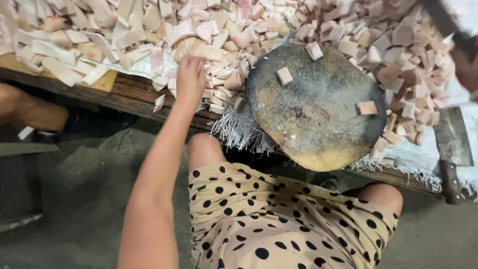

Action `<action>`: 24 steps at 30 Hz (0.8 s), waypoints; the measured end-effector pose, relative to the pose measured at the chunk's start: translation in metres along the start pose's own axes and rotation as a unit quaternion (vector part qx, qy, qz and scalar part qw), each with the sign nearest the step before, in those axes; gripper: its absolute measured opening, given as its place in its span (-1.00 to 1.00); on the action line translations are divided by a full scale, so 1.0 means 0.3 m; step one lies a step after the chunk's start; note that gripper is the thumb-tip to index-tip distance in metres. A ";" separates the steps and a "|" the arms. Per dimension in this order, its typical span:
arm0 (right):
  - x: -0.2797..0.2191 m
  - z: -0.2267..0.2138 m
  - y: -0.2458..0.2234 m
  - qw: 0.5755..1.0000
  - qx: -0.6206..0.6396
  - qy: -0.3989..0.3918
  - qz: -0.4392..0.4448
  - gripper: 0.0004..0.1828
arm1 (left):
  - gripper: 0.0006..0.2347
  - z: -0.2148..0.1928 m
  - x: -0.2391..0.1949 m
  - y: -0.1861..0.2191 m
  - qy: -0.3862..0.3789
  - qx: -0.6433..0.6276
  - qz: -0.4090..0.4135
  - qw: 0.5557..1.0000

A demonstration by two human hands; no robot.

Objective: The person cuts slabs of animal fat into small cubes using a large cleaver on a wooden cutting board.

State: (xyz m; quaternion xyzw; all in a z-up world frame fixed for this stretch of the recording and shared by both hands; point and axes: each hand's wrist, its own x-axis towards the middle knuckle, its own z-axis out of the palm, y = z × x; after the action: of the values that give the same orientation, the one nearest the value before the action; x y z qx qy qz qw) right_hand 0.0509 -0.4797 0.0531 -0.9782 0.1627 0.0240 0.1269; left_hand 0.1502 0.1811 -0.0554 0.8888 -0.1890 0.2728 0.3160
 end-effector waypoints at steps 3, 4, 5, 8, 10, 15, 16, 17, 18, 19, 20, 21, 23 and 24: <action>-0.018 -0.027 -0.012 0.985 0.147 0.050 0.068 -0.60 | -0.70 0.114 0.151 -0.092 -0.089 0.026 -0.021 0.995; -0.033 -0.040 -0.016 0.973 0.204 0.067 0.087 -0.59 | -0.75 0.135 0.183 -0.105 -0.166 0.091 -0.023 0.982; -0.049 -0.061 -0.019 0.952 0.279 0.079 0.097 -0.59 | -0.80 0.152 0.208 -0.107 -0.240 0.156 -0.023 0.958; -0.198 -0.092 -0.061 0.936 0.336 0.070 0.075 -0.57 | -0.87 0.193 0.257 -0.094 -0.269 0.258 -0.023 0.928; -0.380 -0.097 -0.138 0.997 0.019 0.050 -0.047 -0.62 | -0.78 0.210 0.261 -0.114 -0.252 0.243 -0.009 0.937; -0.797 0.018 -0.371 0.818 0.484 -0.176 0.255 -0.77 | -0.75 0.178 0.210 -0.265 -0.195 0.185 -0.044 0.962; -0.842 0.048 -0.382 0.823 0.474 -0.193 0.247 -0.76 | -0.68 0.156 0.203 -0.272 -0.113 0.118 -0.095 0.982; -0.886 0.092 -0.388 0.822 0.475 -0.193 0.249 -0.76 | -0.61 0.134 0.192 -0.253 -0.030 0.050 -0.143 0.988; -0.922 0.140 -0.393 0.801 0.521 -0.191 0.223 -0.77 | -0.61 0.107 0.184 -0.215 -0.032 0.051 -0.142 0.988; -0.950 0.171 -0.391 0.778 0.566 -0.187 0.199 -0.78 | -0.68 0.070 0.176 -0.161 0.007 -0.042 -0.140 0.989; -0.964 0.191 -0.391 0.775 0.568 -0.186 0.204 -0.78 | -0.73 0.032 0.171 -0.092 0.045 -0.134 -0.137 0.981; -0.980 0.208 -0.399 0.729 0.621 -0.202 0.205 -0.77 | -0.73 0.014 0.161 -0.002 0.038 -0.135 -0.137 0.980; -1.012 0.215 -0.436 0.678 0.672 -0.214 0.209 -0.73 | -0.61 0.020 0.128 0.212 -0.066 -0.323 -0.405 0.853; -1.037 0.203 -0.452 0.639 0.687 -0.219 0.270 -0.72 | -0.76 0.025 0.099 0.322 -0.120 -0.312 -0.337 0.880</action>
State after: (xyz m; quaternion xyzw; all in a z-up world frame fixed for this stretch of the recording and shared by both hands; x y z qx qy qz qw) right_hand -0.1997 -0.2430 0.0541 -0.4884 0.3566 0.1520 0.7818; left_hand 0.1270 0.1009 0.0018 0.7798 0.0102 -0.0322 0.6251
